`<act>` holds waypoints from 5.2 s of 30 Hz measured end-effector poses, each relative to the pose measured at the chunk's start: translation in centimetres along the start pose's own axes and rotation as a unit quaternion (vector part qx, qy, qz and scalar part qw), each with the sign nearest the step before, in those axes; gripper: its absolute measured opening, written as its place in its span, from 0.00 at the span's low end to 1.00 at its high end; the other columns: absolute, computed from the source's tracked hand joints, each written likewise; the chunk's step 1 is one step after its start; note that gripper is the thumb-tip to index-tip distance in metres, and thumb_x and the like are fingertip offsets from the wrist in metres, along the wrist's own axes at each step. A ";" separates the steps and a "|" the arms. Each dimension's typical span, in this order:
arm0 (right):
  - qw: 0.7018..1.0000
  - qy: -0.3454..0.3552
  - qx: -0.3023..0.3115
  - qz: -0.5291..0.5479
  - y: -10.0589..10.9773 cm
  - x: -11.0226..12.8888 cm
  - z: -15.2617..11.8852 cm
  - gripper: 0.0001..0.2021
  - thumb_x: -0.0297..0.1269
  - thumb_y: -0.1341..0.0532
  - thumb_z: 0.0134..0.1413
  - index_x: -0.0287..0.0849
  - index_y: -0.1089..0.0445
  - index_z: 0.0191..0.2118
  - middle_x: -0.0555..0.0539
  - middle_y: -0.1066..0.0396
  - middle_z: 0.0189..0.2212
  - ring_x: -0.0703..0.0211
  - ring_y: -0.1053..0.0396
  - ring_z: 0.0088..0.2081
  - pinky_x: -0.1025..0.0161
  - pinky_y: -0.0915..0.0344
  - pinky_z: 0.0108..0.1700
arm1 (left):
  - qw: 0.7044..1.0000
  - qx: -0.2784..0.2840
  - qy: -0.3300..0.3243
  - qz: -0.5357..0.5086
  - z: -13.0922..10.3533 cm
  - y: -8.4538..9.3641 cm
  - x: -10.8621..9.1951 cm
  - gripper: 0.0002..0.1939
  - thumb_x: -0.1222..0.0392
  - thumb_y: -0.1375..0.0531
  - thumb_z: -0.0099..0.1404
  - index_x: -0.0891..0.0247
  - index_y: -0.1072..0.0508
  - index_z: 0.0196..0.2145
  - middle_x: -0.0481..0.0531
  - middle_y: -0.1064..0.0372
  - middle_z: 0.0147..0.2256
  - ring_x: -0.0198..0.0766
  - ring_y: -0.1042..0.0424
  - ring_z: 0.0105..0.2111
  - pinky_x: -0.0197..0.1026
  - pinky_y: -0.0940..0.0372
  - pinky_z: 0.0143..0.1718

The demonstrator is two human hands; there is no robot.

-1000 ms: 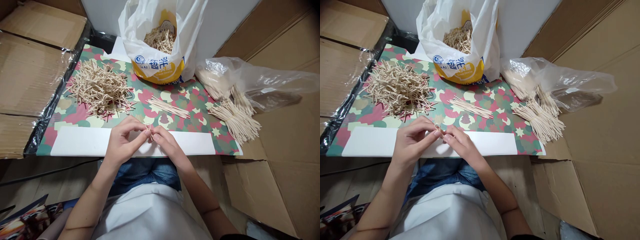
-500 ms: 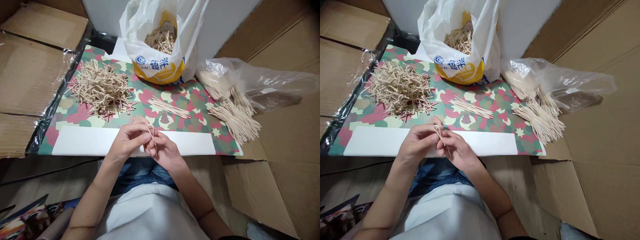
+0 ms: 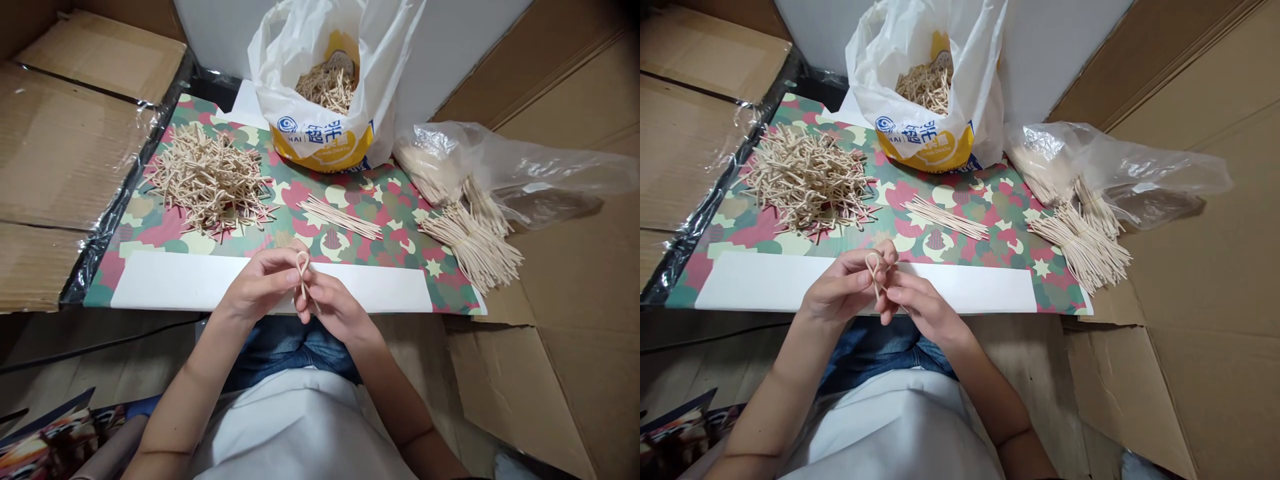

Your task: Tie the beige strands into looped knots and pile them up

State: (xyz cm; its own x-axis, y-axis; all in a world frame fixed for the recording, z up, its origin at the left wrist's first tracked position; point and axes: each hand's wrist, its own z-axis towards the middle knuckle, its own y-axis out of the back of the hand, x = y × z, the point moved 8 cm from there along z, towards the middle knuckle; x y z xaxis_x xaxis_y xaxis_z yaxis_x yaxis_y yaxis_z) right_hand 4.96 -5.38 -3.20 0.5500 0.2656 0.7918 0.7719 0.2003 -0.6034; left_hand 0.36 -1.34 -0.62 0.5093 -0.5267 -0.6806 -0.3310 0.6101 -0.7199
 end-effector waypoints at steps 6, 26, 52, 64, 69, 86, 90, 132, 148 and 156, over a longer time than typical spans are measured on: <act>0.995 0.004 -0.018 -0.103 -0.5 1.6 -1.0 0.08 0.35 0.43 0.56 0.39 0.30 0.30 0.51 0.33 0.28 0.68 0.33 0.28 0.69 0.37 0.33 | 1.000 0.011 -0.004 0.006 0.1 -0.4 -0.2 0.04 0.65 0.40 0.59 0.69 0.26 0.30 0.51 0.41 0.35 0.34 0.28 0.21 0.41 0.27 0.20; 0.991 0.005 -0.008 -0.132 0.2 1.3 -1.6 0.11 0.43 0.45 0.59 0.42 0.32 0.38 0.50 0.33 0.32 0.65 0.34 0.31 0.65 0.36 0.37 | 1.000 0.022 0.007 0.009 0.2 -0.4 0.4 0.06 0.62 0.39 0.57 0.68 0.27 0.29 0.50 0.43 0.33 0.33 0.31 0.25 0.40 0.28 0.22; 0.958 0.046 -0.121 -0.255 0.9 2.5 -2.4 0.10 0.43 0.45 0.58 0.42 0.36 0.33 0.51 0.33 0.28 0.63 0.33 0.31 0.64 0.36 0.37 | 0.892 -0.117 -0.113 0.423 -1.5 -0.1 -3.5 0.03 0.63 0.39 0.60 0.63 0.25 0.32 0.51 0.33 0.30 0.37 0.36 0.34 0.39 0.42 0.38; 0.984 0.035 -0.088 -0.152 1.4 2.6 -2.5 0.12 0.42 0.42 0.56 0.40 0.31 0.27 0.51 0.35 0.24 0.65 0.35 0.25 0.65 0.37 0.31 | 0.967 -0.030 0.022 0.251 -1.4 -0.5 -1.1 0.07 0.60 0.39 0.59 0.66 0.27 0.27 0.49 0.38 0.25 0.32 0.38 0.25 0.35 0.45 0.27; 0.990 0.018 -0.068 -0.125 1.4 2.3 -2.5 0.11 0.42 0.41 0.55 0.40 0.30 0.27 0.51 0.35 0.21 0.65 0.36 0.24 0.67 0.39 0.29 | 0.987 -0.033 0.012 0.157 -1.2 0.2 -0.5 0.07 0.59 0.37 0.56 0.67 0.26 0.26 0.50 0.37 0.24 0.33 0.38 0.26 0.35 0.45 0.27; 0.997 0.003 -0.052 -0.061 1.8 2.1 -2.3 0.10 0.40 0.41 0.52 0.39 0.32 0.26 0.53 0.37 0.15 0.65 0.39 0.19 0.67 0.42 0.25 | 0.985 -0.065 0.034 0.159 -1.5 0.2 0.2 0.06 0.61 0.37 0.56 0.67 0.29 0.27 0.48 0.40 0.22 0.29 0.43 0.22 0.33 0.50 0.23; 0.995 0.008 -0.051 -0.082 1.0 2.0 -2.1 0.09 0.38 0.42 0.55 0.39 0.31 0.28 0.53 0.36 0.18 0.67 0.38 0.20 0.68 0.42 0.25 | 0.985 -0.057 0.032 0.159 -1.6 -0.1 0.8 0.07 0.61 0.38 0.59 0.65 0.32 0.34 0.46 0.39 0.23 0.31 0.36 0.24 0.34 0.44 0.27; 0.967 0.024 -0.078 -0.242 0.0 2.6 -1.4 0.11 0.45 0.46 0.59 0.41 0.36 0.37 0.53 0.36 0.26 0.65 0.36 0.28 0.67 0.38 0.32 | 0.993 -0.117 -0.012 0.016 -0.4 0.1 1.4 0.05 0.61 0.38 0.56 0.66 0.29 0.28 0.49 0.44 0.37 0.29 0.33 0.22 0.35 0.35 0.19; 0.993 0.026 -0.074 -0.087 -0.2 1.3 -1.1 0.08 0.38 0.42 0.49 0.39 0.33 0.24 0.55 0.36 0.14 0.69 0.40 0.17 0.69 0.43 0.21 | 0.991 -0.132 0.003 -0.010 -0.5 0.0 1.6 0.05 0.62 0.35 0.50 0.67 0.25 0.26 0.52 0.40 0.32 0.34 0.35 0.30 0.32 0.34 0.27; 0.998 0.010 -0.045 -0.039 -0.6 1.2 -1.0 0.08 0.36 0.42 0.47 0.39 0.34 0.22 0.54 0.38 0.13 0.69 0.42 0.15 0.70 0.47 0.18 | 0.987 -0.128 -0.034 0.095 -0.6 0.5 0.8 0.07 0.58 0.34 0.52 0.63 0.22 0.29 0.54 0.36 0.31 0.40 0.35 0.39 0.37 0.34 0.35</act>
State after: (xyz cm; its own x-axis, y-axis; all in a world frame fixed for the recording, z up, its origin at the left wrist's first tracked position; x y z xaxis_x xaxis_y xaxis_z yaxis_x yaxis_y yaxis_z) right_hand 5.52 -6.10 -1.77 0.4924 0.2338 0.8384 0.8377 0.1340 -0.5294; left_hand 0.09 -1.84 -1.62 0.4673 -0.3709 -0.8025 -0.6108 0.5209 -0.5964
